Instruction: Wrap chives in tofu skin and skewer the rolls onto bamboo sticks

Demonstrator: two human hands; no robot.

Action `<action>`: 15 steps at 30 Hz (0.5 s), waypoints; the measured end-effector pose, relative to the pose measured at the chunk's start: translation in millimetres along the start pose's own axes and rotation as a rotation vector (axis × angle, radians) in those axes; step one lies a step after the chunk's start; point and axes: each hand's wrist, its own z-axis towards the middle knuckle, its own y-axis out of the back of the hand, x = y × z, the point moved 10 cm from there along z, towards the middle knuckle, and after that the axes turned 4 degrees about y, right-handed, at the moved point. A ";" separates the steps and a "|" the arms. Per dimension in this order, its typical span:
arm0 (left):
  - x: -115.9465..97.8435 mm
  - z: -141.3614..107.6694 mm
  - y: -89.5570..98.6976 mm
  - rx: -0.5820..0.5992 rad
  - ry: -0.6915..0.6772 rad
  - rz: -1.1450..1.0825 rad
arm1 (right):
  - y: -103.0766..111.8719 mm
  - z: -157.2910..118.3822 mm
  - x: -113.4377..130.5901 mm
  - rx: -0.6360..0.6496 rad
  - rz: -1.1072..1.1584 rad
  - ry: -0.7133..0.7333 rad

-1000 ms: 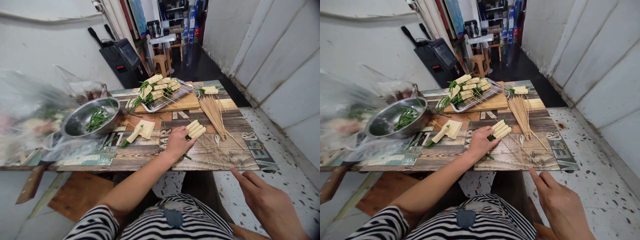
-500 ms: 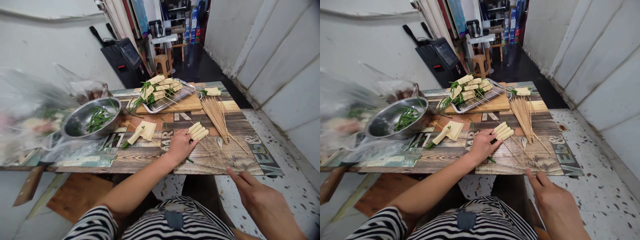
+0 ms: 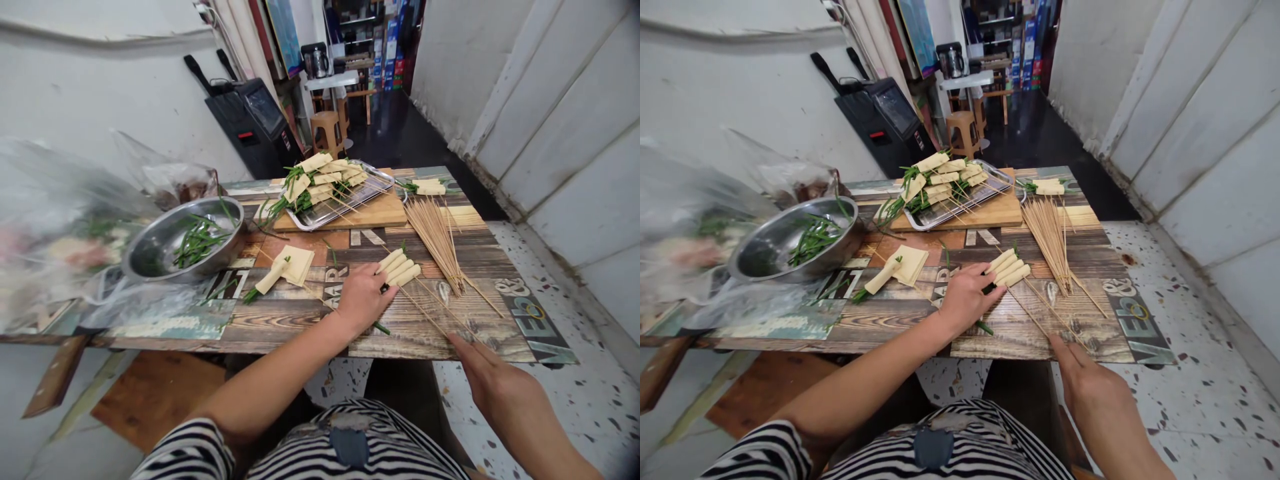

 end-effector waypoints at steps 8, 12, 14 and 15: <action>-6.6 -4.8 5.4 0.026 0.026 0.185 | 6.5 11.6 1.8 0.027 -0.051 0.089; -5.3 -4.4 1.7 0.055 0.025 0.175 | -4.7 3.8 -4.9 0.016 0.023 0.076; -3.4 -2.6 -0.1 0.076 0.029 0.163 | -9.7 0.7 -6.2 0.005 0.059 0.070; -2.2 -1.4 -0.8 0.089 0.032 0.157 | -11.4 0.1 -6.4 -0.003 0.074 0.069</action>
